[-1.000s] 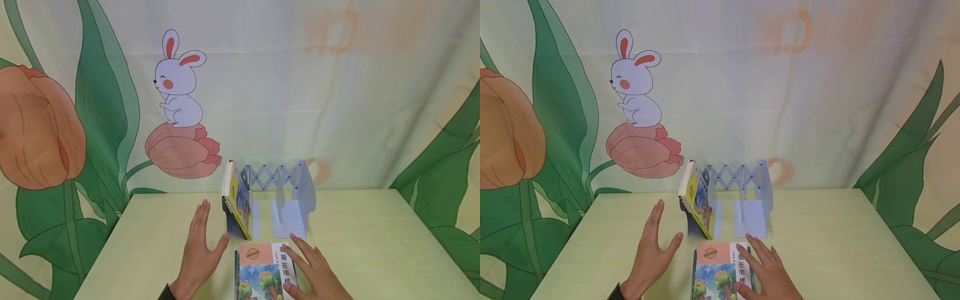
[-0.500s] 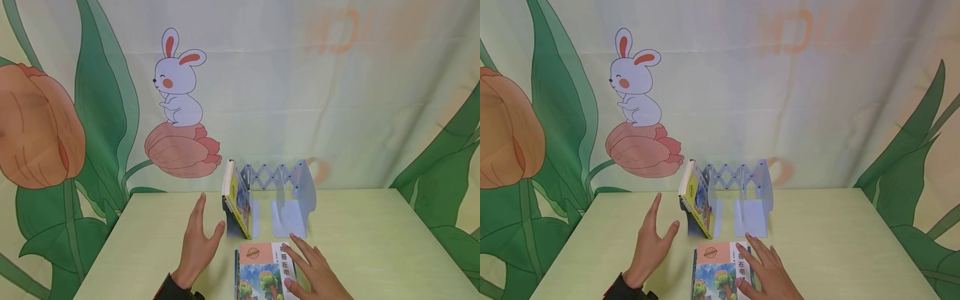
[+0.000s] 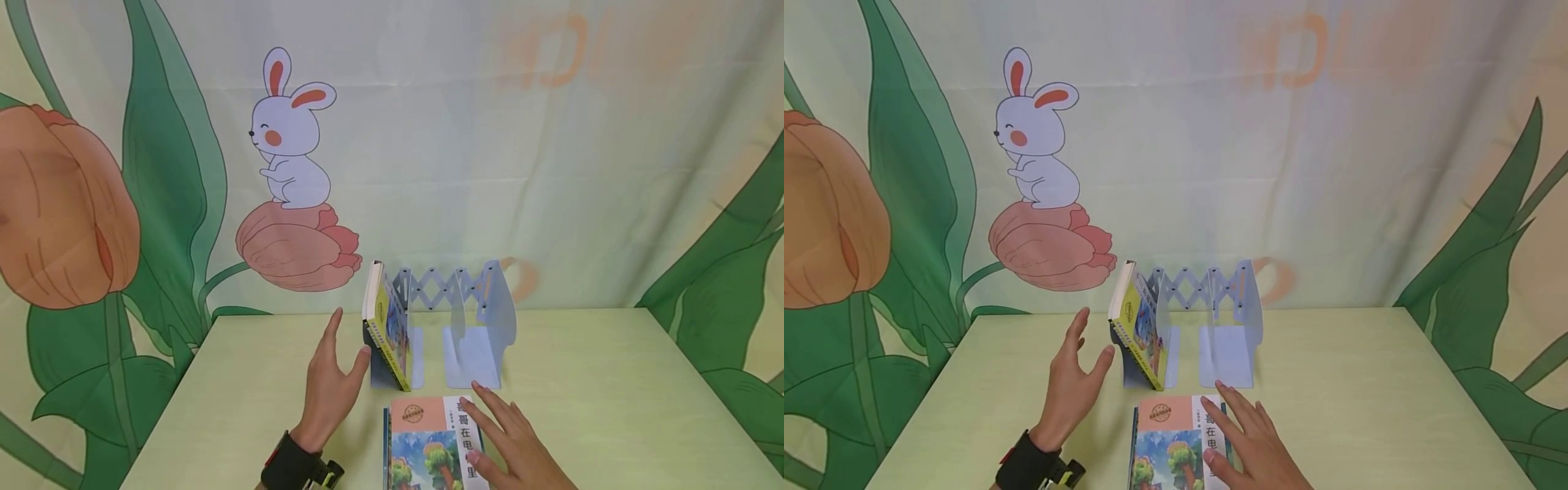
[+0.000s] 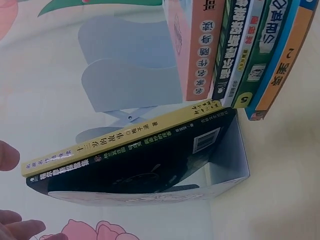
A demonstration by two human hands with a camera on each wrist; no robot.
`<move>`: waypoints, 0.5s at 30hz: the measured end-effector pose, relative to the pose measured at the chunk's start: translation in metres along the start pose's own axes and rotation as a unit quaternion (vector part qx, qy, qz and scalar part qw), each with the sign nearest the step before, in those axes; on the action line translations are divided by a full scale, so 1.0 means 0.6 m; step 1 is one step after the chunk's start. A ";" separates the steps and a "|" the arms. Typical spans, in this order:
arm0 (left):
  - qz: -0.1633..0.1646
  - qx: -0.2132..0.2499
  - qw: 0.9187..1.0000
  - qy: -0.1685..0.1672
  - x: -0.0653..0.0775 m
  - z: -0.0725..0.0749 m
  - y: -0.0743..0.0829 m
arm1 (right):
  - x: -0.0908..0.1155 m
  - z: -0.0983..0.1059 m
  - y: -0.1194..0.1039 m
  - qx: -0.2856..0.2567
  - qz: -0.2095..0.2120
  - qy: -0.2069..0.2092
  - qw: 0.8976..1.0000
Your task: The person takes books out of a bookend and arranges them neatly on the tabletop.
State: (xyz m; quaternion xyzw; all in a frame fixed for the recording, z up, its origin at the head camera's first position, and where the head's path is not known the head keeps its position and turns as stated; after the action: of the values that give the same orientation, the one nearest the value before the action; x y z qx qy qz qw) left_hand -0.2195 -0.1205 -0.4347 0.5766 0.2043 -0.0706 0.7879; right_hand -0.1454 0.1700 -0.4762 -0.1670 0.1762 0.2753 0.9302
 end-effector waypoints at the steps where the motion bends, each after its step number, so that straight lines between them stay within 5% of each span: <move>1: -0.002 0.001 1.000 0.000 -0.002 -0.001 -0.001 | 0.000 0.000 0.000 0.000 0.002 -0.001 1.000; 15: -0.014 0.014 1.000 0.017 -0.019 -0.014 -0.004 | 0.000 0.001 -0.004 -0.006 0.002 0.006 1.000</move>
State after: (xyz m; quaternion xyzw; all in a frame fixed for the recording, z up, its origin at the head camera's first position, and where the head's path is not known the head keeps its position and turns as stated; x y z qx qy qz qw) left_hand -0.2330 -0.1150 -0.4343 0.5862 0.2248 -0.0743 0.7748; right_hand -0.1440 0.1683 -0.4751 -0.1736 0.1804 0.2769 0.9277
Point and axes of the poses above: each hand's wrist, its own x-axis away from the middle knuckle, its own z-axis out of the back of the hand, y = z × x, the point moved 3 cm from there along -x, towards the middle knuckle, and after that the axes turned 14 degrees about x, right-handed, at the moved point
